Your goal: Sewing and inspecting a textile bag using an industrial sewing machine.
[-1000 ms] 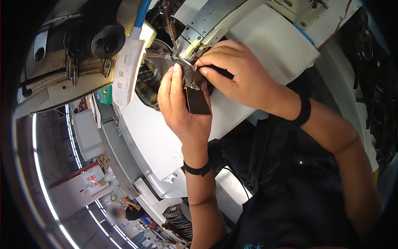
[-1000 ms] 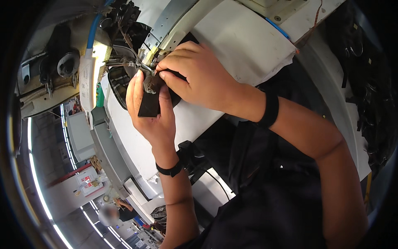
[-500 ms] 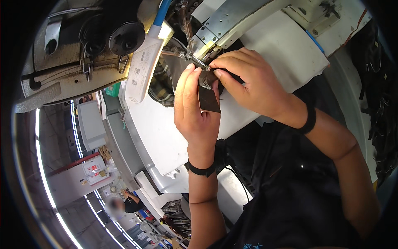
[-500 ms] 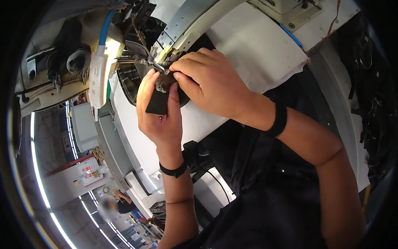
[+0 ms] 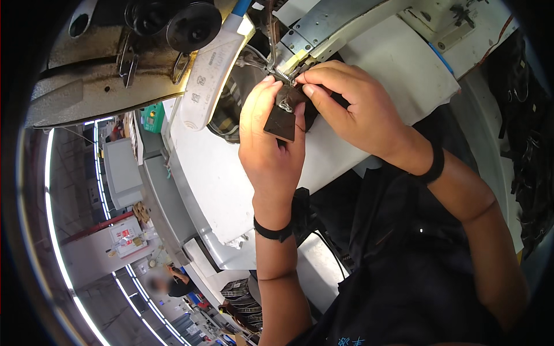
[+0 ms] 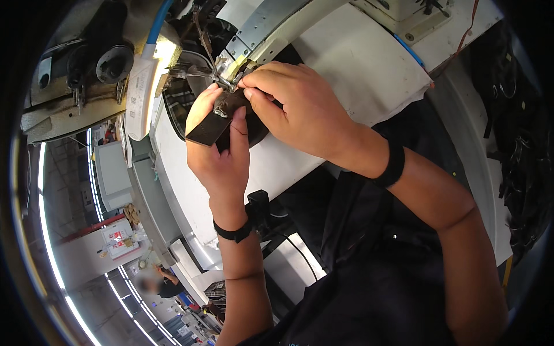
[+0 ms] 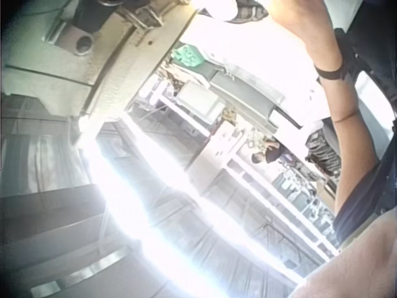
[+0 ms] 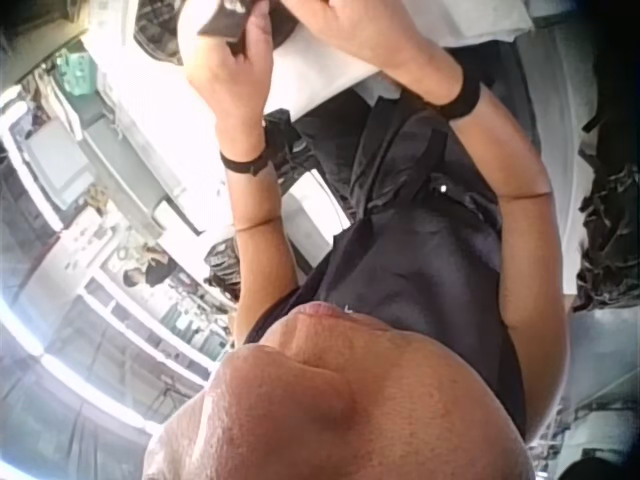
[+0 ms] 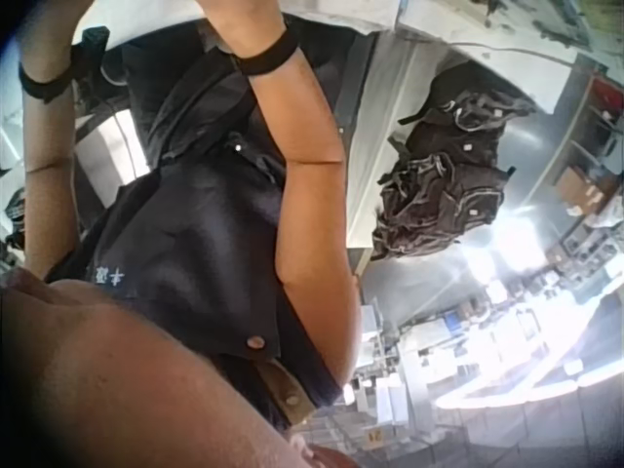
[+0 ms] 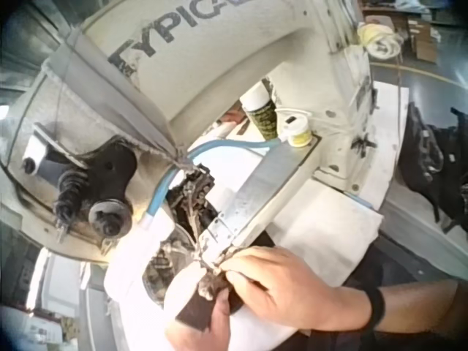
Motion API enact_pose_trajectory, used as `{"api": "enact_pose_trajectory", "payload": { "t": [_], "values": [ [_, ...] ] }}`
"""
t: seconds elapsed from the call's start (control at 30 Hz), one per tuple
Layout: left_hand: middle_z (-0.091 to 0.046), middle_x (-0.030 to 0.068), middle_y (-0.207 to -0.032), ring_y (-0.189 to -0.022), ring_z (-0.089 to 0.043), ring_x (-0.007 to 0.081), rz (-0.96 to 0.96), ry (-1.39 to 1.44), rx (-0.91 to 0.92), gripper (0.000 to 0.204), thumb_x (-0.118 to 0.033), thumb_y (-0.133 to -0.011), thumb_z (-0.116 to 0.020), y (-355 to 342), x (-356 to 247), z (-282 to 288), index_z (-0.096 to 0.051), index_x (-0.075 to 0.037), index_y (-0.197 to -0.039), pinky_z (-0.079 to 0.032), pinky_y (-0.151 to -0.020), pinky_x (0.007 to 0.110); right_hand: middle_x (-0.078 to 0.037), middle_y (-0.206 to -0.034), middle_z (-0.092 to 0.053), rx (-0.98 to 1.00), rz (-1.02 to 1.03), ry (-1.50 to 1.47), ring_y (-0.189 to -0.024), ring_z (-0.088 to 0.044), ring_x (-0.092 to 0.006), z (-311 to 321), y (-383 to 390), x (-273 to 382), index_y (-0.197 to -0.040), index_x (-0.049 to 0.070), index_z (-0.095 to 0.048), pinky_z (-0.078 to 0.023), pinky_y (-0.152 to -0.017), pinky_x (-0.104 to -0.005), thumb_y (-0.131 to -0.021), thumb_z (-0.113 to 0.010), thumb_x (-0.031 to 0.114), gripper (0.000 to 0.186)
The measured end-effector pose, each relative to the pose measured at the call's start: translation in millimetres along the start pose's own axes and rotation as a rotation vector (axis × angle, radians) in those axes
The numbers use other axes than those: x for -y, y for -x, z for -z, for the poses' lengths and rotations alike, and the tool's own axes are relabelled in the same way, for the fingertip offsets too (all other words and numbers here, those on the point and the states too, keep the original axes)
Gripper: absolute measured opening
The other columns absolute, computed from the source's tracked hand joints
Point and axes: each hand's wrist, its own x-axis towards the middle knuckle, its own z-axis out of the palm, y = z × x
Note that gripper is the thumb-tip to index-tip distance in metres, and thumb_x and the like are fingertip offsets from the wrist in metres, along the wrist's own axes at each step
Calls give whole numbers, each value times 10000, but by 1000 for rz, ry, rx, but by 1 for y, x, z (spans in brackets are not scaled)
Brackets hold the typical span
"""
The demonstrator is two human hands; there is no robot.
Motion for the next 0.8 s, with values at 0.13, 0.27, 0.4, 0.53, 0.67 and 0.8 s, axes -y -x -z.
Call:
{"api": "enact_pose_trajectory", "payload": {
  "t": [0.13, 0.27, 0.4, 0.53, 0.67, 0.8],
  "values": [
    [-697, 196, -1237, -1174, -672, 323, -5, 3, 19, 353, -5, -892, -786, -1, 4, 1, -658, 32, -1219, -501, -1041, 419, -118, -983, -740, -15, 0, 12, -855, -693, -323, -2, -1, 2, -1050, 24, -706, -518, -741, -396, -968, -656, 111, 129],
    [-674, 193, -1254, -1156, -663, 345, -22, 39, -11, 441, -18, -841, -830, 0, 11, -1, -637, 9, -1237, -528, -1004, 415, -129, -986, -739, -44, 5, -26, -851, -697, -329, -5, -2, 4, -1047, 20, -708, -535, -747, -403, -965, -654, 96, 124],
    [-679, 187, -1244, -1149, -667, 330, -2, 57, -65, 405, -21, -833, -840, 4, 16, -5, -642, 2, -1186, -532, -989, 402, -145, -976, -735, -44, -55, -83, -842, -701, -330, -6, -1, 7, -1071, 14, -686, -554, -746, -397, -964, -642, 69, 128],
    [-683, 187, -1238, -1146, -669, 330, 1, 71, -111, 408, -29, -829, -847, 5, 20, -11, -643, -3, -1181, -535, -990, 403, -148, -978, -731, -20, -90, -110, -830, -707, -322, -5, -1, 6, -1107, 16, -658, -563, -727, -372, -971, -636, 60, 144],
    [-689, 183, -1244, -1157, -668, 318, -24, 74, -146, 393, -8, -833, -837, 5, 20, -14, -651, -6, -1179, -518, -1013, 405, -139, -996, -734, 7, -105, -84, -831, -713, -305, -4, 2, 2, -1130, 23, -660, -565, -718, -359, -982, -633, 69, 157],
    [-698, 172, -1253, -1172, -668, 302, 19, 79, -129, 390, 22, -835, -823, 5, 17, -13, -662, -5, -1189, -500, -1038, 401, -138, -1010, -735, 54, -183, -109, -802, -717, -256, 2, 6, 3, -1177, 30, -656, -565, -708, -343, -997, -629, 86, 191]
  ]
}}
